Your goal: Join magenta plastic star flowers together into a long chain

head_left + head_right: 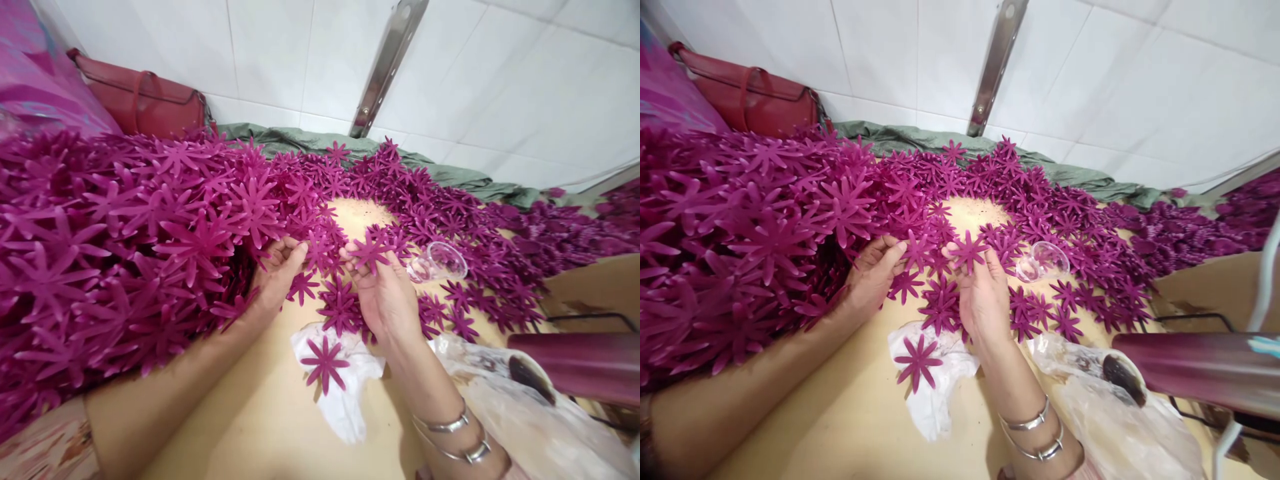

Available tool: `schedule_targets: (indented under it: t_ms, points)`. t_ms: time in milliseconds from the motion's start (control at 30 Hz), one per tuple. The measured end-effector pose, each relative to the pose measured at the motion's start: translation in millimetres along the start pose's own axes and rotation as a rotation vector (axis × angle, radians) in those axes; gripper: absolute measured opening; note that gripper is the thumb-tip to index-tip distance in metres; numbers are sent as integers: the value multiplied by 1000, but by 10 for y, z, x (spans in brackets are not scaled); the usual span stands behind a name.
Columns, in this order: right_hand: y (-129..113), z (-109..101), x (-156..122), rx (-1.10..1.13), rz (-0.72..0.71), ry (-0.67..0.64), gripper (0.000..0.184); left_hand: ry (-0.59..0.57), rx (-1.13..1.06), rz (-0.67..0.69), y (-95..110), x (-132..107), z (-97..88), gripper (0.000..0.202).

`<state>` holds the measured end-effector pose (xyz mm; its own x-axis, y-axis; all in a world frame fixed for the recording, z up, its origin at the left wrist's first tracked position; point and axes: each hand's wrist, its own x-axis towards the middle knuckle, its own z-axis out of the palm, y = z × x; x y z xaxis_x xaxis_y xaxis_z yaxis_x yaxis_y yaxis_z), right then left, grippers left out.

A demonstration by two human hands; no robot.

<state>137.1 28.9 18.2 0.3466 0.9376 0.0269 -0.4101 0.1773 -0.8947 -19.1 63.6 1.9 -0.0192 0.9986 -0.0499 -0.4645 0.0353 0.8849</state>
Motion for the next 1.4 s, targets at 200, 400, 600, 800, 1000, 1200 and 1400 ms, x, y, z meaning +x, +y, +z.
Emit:
schedule_targets:
  t_ms: [200, 400, 600, 800, 1000, 1200, 1400]
  points:
    - [-82, 62, -24, 90, 152, -57, 43, -31, -26, -6, 24, -24, -11, 45]
    - [-44, 58, -75, -133, 51, -72, 26, -131, 52, 46, 60, -45, -16, 40]
    - [-37, 37, -99, -297, -43, -48, 21, -205, 154, 93, 98, -98, 19, 31]
    - [-108, 85, -156, -419, -70, -113, 19, -259, 194, 41, 123, -136, 30, 31]
    - [-85, 101, -208, -541, -107, -187, 18, -255, 248, 138, 109, -135, 30, 23]
    - [-79, 124, -227, -606, -90, -219, 22, -254, 270, 196, 93, -113, 9, 16]
    - [-88, 132, -220, -663, -150, -204, 25, -184, 264, 169, 85, -114, 9, 15]
